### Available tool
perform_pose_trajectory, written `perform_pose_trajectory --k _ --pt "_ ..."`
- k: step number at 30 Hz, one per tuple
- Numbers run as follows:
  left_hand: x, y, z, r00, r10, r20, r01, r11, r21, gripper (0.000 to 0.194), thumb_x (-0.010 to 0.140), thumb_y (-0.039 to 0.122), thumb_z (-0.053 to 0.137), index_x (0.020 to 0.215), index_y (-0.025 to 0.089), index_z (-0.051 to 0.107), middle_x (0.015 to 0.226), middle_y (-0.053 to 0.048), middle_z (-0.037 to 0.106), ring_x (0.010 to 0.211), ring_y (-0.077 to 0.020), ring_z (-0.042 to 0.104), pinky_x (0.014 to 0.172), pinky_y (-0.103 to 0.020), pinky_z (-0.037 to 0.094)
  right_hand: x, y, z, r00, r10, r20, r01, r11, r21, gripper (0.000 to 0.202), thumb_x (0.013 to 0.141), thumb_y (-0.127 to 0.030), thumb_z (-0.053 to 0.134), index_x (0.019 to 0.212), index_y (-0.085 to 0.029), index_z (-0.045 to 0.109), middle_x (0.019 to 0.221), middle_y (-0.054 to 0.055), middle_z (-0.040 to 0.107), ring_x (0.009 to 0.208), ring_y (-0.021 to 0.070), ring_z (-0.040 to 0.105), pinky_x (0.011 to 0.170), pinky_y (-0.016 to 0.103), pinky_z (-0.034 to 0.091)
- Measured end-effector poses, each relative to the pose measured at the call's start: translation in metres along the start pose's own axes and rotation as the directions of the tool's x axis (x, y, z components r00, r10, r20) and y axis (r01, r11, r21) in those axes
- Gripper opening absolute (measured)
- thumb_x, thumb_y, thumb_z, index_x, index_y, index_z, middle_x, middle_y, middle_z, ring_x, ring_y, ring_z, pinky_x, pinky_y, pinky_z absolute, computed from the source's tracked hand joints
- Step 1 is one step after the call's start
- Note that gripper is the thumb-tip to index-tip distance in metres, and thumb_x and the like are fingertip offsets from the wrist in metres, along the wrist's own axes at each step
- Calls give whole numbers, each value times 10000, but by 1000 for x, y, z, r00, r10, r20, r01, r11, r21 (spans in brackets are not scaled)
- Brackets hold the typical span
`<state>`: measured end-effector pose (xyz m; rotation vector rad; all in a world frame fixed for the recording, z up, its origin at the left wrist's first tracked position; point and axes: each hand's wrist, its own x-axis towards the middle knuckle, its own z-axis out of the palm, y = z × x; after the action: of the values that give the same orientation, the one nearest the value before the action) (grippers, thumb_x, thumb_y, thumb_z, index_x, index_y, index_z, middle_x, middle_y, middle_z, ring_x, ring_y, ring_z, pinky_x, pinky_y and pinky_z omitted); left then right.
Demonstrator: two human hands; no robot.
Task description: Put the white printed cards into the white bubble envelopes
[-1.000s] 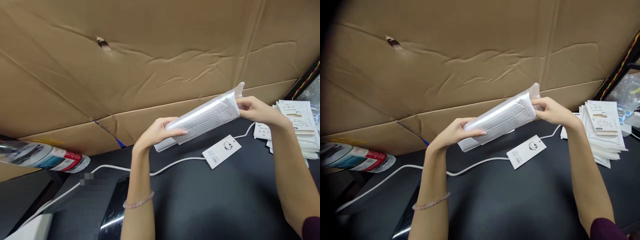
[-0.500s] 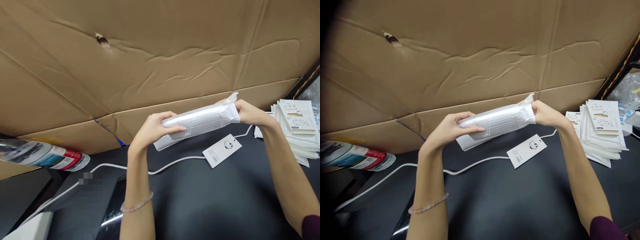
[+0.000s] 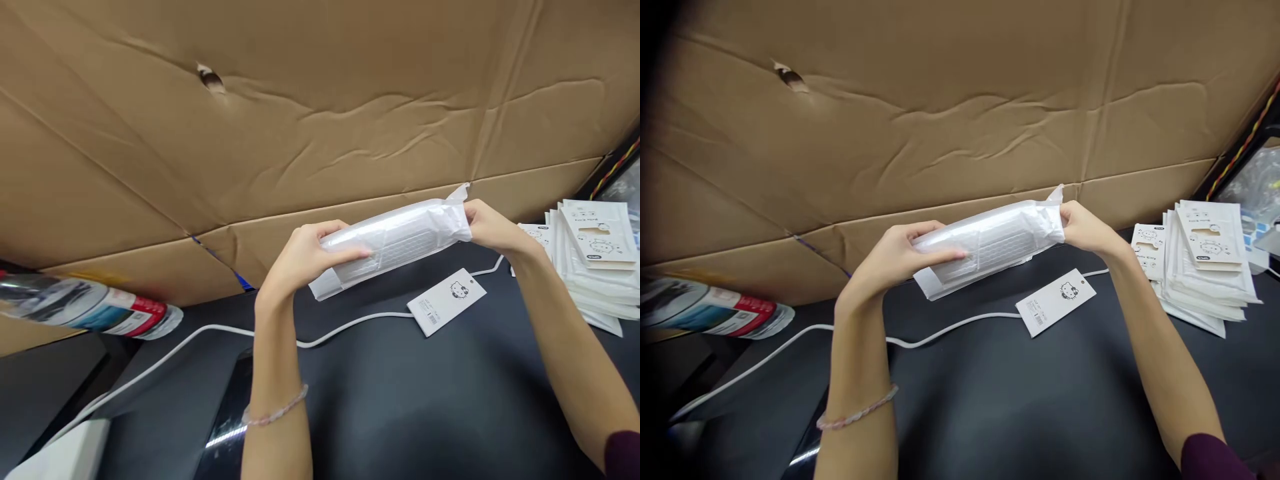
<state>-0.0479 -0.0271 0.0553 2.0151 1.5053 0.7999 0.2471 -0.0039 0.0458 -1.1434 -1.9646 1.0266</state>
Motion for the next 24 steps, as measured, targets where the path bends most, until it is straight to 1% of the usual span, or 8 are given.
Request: perform_pose_trajectory --k 2,5,8,11,14,18,21,24 --pt "0 0 0 1000 -2 11 2 1000 -5 433 657 588 750 838 195 736 794 19 700 761 -174 605 654 -219 428 1 -1 2 1000 2 23 -2 1000 3 275 699 -382 719 899 -197 762 806 17 735 818 230 679 778 342 540" --pt "-1 1 -1 1000 1 17 -1 1000 0 434 661 589 749 834 191 738 798 14 705 772 -184 605 664 -229 433 2 -1 1 997 -20 69 20 1000 3 246 691 -376 727 870 -211 763 828 19 736 884 248 675 799 340 535" --pt "-3 2 -2 1000 8 10 -8 1000 8 419 667 578 752 825 190 738 794 13 705 771 -187 598 657 -232 429 3 2 2 998 -36 52 37 999 -19 217 707 -373 705 826 -200 758 832 23 734 894 256 670 774 332 526" --pt "-4 2 -3 1000 12 22 -12 1000 2 401 679 569 748 824 196 732 791 19 697 763 -179 588 640 -222 419 6 5 5 999 -27 33 29 999 -40 215 701 -365 704 801 -181 752 788 31 724 822 244 669 720 323 520" --pt "-4 1 -4 999 26 26 -26 1000 15 376 700 549 738 826 195 724 796 21 691 770 -178 581 644 -219 418 8 5 11 1000 -22 -17 22 999 -25 213 703 -362 705 798 -176 745 751 29 715 779 233 668 714 327 523" --pt "-3 -1 -5 999 33 27 -34 999 31 376 713 543 731 842 191 727 825 6 701 789 -189 592 664 -229 429 8 3 15 998 -22 -62 24 999 34 227 718 -364 704 845 -179 741 791 22 725 854 249 672 757 340 531" --pt "-3 -4 -8 999 17 29 -18 1000 13 361 706 530 742 851 200 733 842 9 708 787 -189 602 670 -231 439 5 2 8 997 11 -74 -4 996 89 209 696 -345 746 824 -181 732 841 21 730 887 247 672 779 334 535" --pt "-6 -10 -14 1000 -17 -15 17 1000 19 353 697 542 740 812 208 728 787 13 690 734 -182 595 623 -236 438 1 7 -8 984 29 -178 1 986 166 189 728 -359 748 804 -191 706 891 18 717 893 202 664 824 313 529"
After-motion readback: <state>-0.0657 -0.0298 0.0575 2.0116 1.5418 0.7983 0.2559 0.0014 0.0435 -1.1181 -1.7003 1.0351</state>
